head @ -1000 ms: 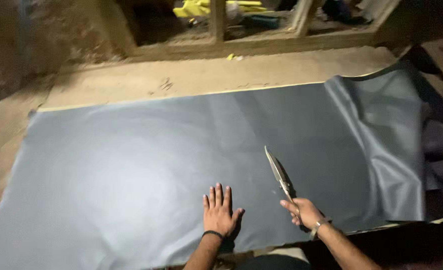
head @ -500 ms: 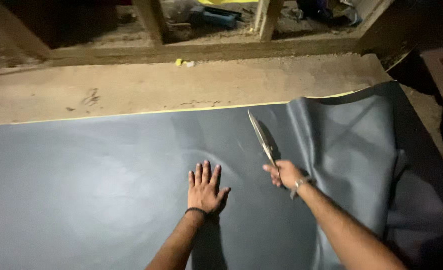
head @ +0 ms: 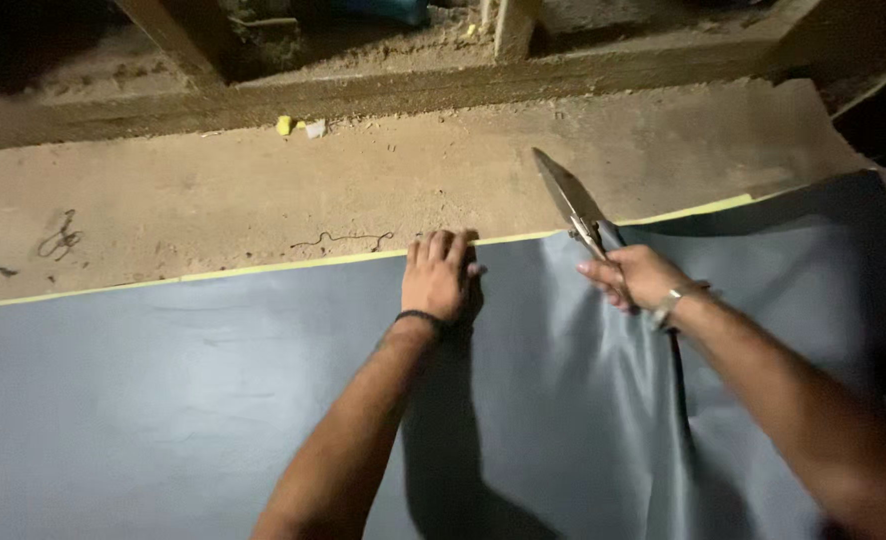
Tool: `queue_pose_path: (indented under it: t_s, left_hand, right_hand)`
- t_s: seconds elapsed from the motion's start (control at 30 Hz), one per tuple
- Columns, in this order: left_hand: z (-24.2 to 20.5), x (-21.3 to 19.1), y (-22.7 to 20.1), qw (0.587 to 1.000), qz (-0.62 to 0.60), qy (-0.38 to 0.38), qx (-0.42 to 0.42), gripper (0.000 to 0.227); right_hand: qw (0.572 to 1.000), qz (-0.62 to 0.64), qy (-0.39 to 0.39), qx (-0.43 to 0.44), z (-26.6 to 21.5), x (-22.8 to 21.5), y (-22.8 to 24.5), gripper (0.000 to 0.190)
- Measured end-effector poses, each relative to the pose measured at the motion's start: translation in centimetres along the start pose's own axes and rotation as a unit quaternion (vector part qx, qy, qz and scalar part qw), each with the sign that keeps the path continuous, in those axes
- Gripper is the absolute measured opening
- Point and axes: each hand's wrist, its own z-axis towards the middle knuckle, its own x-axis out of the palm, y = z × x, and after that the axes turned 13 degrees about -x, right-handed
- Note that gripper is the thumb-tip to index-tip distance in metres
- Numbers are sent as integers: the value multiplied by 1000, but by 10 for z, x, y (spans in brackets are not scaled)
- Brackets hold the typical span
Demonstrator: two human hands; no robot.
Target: The person lays a large piece of gray fabric over a rectangular yellow foam board on a workbench, smooths it out, and then uses shears to trim the fabric along the edges of the board. The person removes the excess fabric strips as they cut.
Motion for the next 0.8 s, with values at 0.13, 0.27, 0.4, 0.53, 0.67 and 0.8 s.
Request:
queue_pose_path:
  t_s: [0.13, 0.27, 0.4, 0.53, 0.67, 0.8]
  left_hand:
    - [40, -14, -1, 990, -2, 133, -40, 46]
    - [76, -25, 2, 959, -60, 271, -61, 41]
    - [99, -21, 7, 943, -98, 311, -65, 43]
    - [106, -19, 14, 940, -106, 310, -97, 50]
    - [109, -19, 11, 954, -83, 285, -44, 43]
    - [105, -15, 9, 958, -88, 266, -56, 34]
  right_hand:
    - [956, -261, 77, -112, 19, -45, 4, 45]
    - [897, -400, 164, -96, 45, -94, 10, 65]
    - [859, -452, 212, -109, 67, -112, 12, 75]
    - [857, -427, 258, -128, 78, -99, 18, 81]
    - [853, -438, 282, -29, 83, -85, 35, 67]
    - [850, -441, 287, -36, 90, -70, 52, 68]
